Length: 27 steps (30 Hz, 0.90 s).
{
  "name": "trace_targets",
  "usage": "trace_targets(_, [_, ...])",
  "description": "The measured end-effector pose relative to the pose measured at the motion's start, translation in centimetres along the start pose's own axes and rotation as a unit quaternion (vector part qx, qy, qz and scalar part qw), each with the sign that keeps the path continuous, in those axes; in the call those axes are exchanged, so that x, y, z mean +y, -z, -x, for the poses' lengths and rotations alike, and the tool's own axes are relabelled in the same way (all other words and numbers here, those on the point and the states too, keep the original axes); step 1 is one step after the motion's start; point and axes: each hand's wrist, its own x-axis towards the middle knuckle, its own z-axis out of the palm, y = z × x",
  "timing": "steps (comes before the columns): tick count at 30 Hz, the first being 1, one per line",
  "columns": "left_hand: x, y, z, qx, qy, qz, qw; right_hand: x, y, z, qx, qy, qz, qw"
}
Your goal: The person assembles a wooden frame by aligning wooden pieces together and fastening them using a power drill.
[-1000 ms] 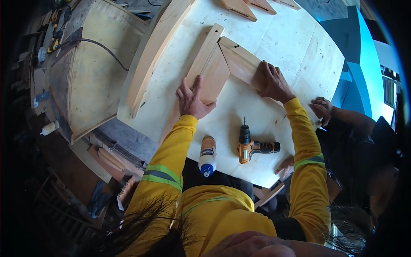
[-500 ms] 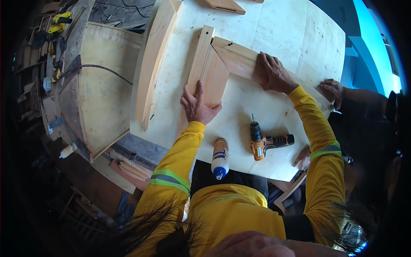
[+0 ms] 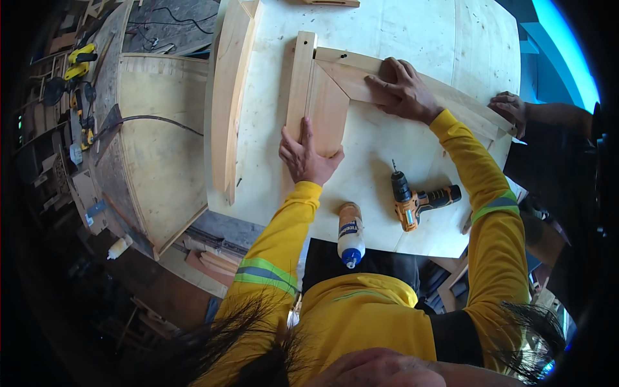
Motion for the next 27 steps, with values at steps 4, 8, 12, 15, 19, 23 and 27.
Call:
trace_targets(4, [-0.1,0.1,-0.5,-0.005,0.004,-0.006,1.0,-0.2,-0.4,0.4,-0.007,-0.007,0.013,1.0])
trace_targets(8, [-0.1,-0.1,-0.5,-0.007,0.004,0.004,1.0,-1.5,-1.5,0.9,0.057,0.009,0.102,0.993])
trace_targets(12, [-0.2,0.0,-0.5,0.002,-0.003,0.017,1.0,-4.4,-3.6,2.4,0.063,-0.131,0.038,0.989])
trace_targets(15, [-0.1,0.1,-0.7,-0.004,-0.003,0.01,1.0,-3.9,-3.3,1.4,0.087,-0.125,0.038,0.988])
trace_targets(19, [0.0,0.3,-0.3,-0.015,0.003,0.011,1.0,-2.8,-2.9,0.7,0.095,-0.072,0.08,0.99])
trace_targets(23, [-0.1,0.3,-0.8,-0.023,-0.002,0.003,1.0,-2.6,-4.2,0.4,0.081,-0.074,0.065,0.992])
trace_targets(27, [-0.3,0.1,-0.8,-0.016,-0.005,0.011,1.0,-3.1,-4.1,0.5,0.071,-0.116,0.022,0.99])
